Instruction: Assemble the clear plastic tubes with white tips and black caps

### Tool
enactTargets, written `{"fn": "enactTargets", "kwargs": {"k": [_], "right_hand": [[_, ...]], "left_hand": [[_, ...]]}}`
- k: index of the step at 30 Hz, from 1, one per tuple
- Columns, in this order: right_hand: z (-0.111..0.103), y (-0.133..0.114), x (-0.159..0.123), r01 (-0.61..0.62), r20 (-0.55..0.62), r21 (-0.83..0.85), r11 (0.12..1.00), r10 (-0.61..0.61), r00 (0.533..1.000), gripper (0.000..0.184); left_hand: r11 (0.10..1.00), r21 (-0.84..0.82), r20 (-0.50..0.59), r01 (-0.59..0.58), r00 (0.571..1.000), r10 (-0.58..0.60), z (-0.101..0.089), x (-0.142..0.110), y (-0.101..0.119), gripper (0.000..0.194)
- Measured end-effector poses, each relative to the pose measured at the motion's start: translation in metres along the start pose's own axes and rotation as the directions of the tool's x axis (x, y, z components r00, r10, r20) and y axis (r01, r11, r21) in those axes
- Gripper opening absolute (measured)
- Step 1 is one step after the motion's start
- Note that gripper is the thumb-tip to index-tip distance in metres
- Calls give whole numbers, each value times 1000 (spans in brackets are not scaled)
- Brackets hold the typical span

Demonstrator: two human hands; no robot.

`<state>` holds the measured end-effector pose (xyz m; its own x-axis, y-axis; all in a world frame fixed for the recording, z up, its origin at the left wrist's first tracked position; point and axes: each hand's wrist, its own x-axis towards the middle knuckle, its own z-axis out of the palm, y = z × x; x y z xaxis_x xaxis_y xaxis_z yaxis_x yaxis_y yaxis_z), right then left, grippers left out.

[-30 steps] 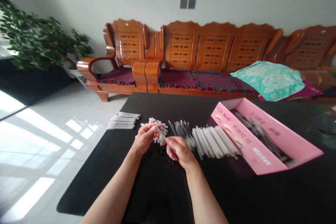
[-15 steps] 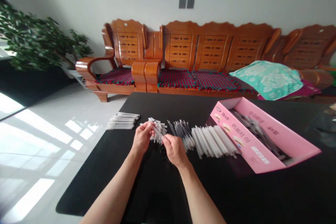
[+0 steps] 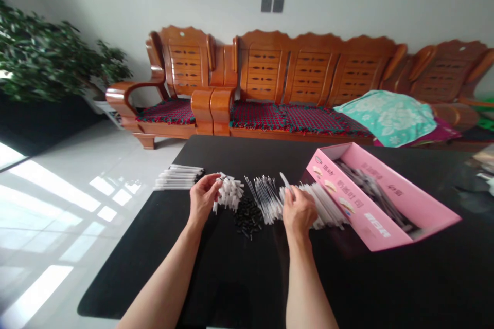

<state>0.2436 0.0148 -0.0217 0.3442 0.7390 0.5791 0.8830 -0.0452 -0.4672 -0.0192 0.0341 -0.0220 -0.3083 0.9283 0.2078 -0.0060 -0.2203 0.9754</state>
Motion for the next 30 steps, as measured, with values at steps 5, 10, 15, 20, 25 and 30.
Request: {"fn": "enactTargets", "kwargs": {"k": [5, 10, 15, 20, 25, 30], "right_hand": [[-16, 34, 15, -79, 8, -324, 943, 87, 996, 20], [-19, 29, 16, -45, 128, -444, 895, 113, 985, 18], [-10, 27, 12, -26, 47, -382, 924, 47, 998, 15], [5, 10, 2, 64, -148, -188, 980, -93, 985, 23], [13, -14, -10, 149, -180, -85, 985, -163, 970, 31], [14, -16, -13, 156, -189, -49, 987, -162, 968, 32]], "left_hand": [[937, 341, -120, -82, 984, 130, -9, 3, -3, 24], [848, 524, -54, -76, 991, 122, -8, 4, -4, 20], [812, 564, 17, -147, 986, 167, -7, 5, -9, 15], [815, 550, 31, -184, 979, 200, -7, 4, -9, 12], [803, 571, -47, -171, 970, 240, -15, 7, -4, 13], [720, 694, -283, -5, 918, 279, -50, 19, -1, 17]]}}
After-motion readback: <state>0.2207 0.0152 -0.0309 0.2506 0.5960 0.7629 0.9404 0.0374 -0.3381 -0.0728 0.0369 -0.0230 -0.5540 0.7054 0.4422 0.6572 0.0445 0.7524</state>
